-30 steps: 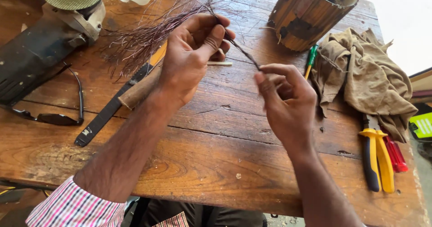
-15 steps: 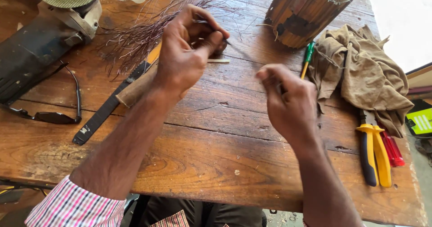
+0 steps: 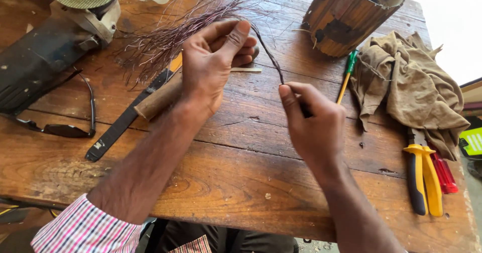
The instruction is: The person twists multiple thin copper wires together by hand on a wooden workbench. They gather strands, align them, and rotate them to form a single twisted bundle. The person occasionally adjusts the bundle and continues twisting until the end of the clip.
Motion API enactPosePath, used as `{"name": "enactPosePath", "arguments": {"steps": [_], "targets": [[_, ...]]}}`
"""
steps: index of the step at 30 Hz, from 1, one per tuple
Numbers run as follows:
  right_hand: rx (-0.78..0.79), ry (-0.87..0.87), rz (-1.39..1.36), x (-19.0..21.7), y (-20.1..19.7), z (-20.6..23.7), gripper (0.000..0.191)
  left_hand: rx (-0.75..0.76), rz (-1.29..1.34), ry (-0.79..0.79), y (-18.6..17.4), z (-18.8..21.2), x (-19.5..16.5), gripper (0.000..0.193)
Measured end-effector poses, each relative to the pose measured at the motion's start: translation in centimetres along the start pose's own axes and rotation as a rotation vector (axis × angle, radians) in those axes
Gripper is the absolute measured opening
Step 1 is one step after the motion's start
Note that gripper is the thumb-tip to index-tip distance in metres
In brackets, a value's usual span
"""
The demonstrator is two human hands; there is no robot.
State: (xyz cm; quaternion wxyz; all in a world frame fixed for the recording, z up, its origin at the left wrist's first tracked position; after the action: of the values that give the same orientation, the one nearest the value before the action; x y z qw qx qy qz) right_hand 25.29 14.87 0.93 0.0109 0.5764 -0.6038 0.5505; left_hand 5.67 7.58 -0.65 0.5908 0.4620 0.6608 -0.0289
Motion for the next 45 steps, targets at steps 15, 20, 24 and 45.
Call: {"name": "enactPosePath", "arguments": {"steps": [15,20,24,45], "targets": [[0.667,0.473,-0.774,-0.2,-0.3,0.4,0.017,0.167,0.406,-0.144,0.8,0.8,-0.1,0.023],[0.845,0.613,-1.370,-0.9,-1.9,0.3,0.016,0.350,0.593,-0.146,1.6,0.7,-0.7,0.024],[0.302,0.283,-0.644,-1.6,-2.1,-0.2,0.017,0.315,0.460,-0.115,0.7,-0.1,-1.0,0.027],[0.420,0.480,-0.851,-0.7,-1.1,-0.6,0.025,0.124,0.395,-0.209,0.0,-0.1,0.0,0.029]]}}
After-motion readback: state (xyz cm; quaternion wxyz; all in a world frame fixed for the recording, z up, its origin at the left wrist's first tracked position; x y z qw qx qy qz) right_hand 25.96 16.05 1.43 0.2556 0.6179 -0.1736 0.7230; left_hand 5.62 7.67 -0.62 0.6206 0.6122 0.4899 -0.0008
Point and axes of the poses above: each hand's wrist, its own z-axis away from the middle knuckle, its own y-axis out of the palm, x = y × z, the point moved 4 cm from there along -z, towards the middle knuckle, and after that the axes turned 8 degrees about y, right-handed, at the moved point
